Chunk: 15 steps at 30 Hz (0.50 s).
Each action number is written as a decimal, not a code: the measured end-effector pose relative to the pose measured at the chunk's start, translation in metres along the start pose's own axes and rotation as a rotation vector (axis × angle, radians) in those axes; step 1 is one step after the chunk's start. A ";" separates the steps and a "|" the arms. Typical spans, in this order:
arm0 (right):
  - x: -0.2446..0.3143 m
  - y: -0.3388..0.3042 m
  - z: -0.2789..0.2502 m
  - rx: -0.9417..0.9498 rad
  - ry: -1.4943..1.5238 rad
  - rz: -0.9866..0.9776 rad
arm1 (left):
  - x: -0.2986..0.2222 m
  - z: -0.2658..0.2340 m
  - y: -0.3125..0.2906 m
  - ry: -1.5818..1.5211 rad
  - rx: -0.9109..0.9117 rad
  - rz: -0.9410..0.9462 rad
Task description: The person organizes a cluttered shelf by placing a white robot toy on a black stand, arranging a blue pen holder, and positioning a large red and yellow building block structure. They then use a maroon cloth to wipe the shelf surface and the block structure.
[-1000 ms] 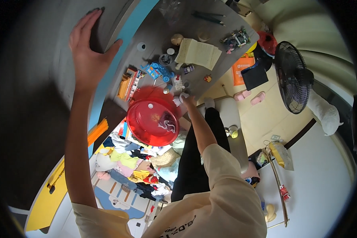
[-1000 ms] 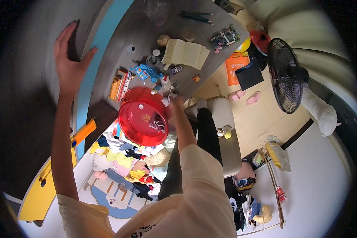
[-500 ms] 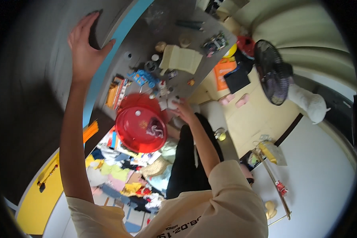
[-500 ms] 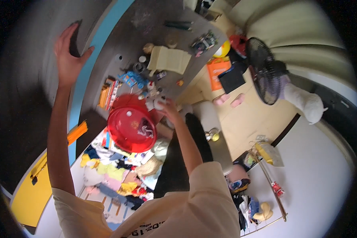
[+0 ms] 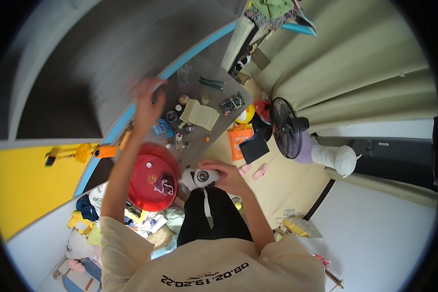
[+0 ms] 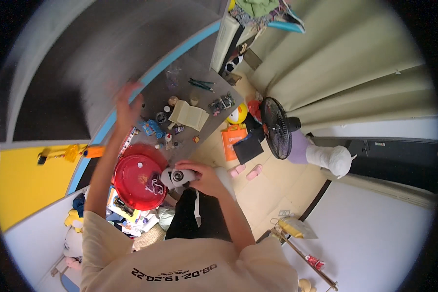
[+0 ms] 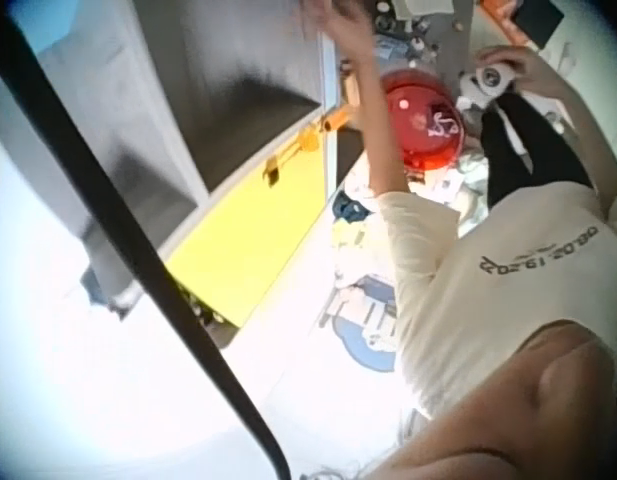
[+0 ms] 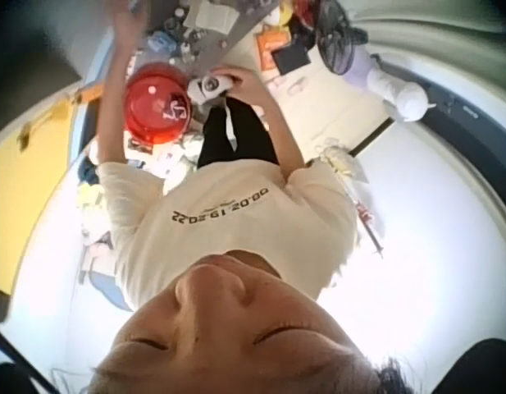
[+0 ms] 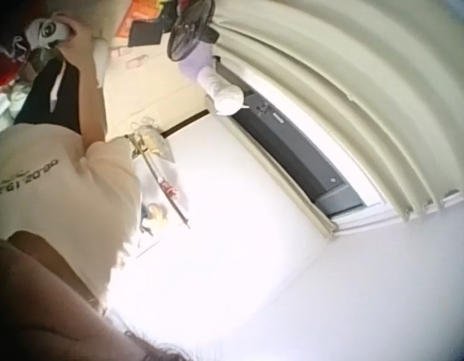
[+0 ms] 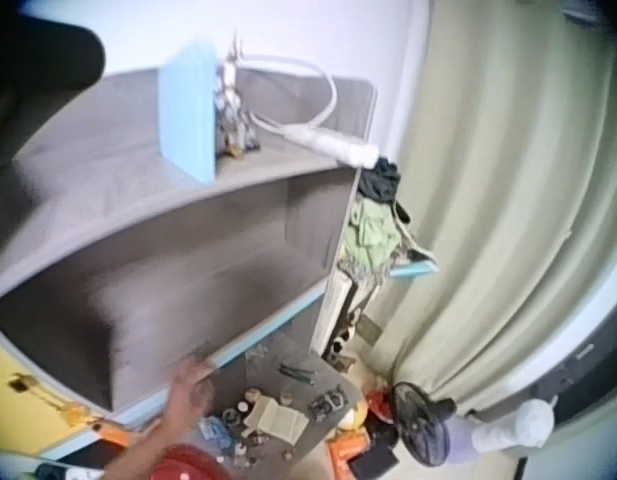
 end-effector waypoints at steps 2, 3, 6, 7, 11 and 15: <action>0.055 -0.016 0.010 0.195 0.128 -0.029 | -0.021 0.035 -0.064 -0.563 0.186 -0.349; 0.082 -0.022 0.014 0.241 0.222 -0.036 | -0.058 0.054 -0.094 -0.862 0.414 -0.620; 0.152 -0.027 0.021 0.292 0.235 -0.277 | -0.123 0.061 -0.168 -1.245 0.609 -0.982; 0.171 -0.028 0.025 0.330 0.293 -0.309 | -0.155 0.042 -0.162 -1.152 0.636 -0.864; 0.224 -0.024 0.053 0.330 0.392 -0.451 | -0.210 -0.033 -0.134 -1.029 0.278 -0.792; 0.250 -0.001 0.084 0.164 0.092 -0.480 | -0.239 -0.113 -0.122 -0.891 -0.232 -0.595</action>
Point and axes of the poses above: each hand's wrist, its own y-axis towards the middle knuckle, its own z-axis out of the palm, x = y × z, the point moved 10 cm from there along y, towards the middle knuckle, and after that the axes turned 14 degrees about -y, right-handed, at the moved point
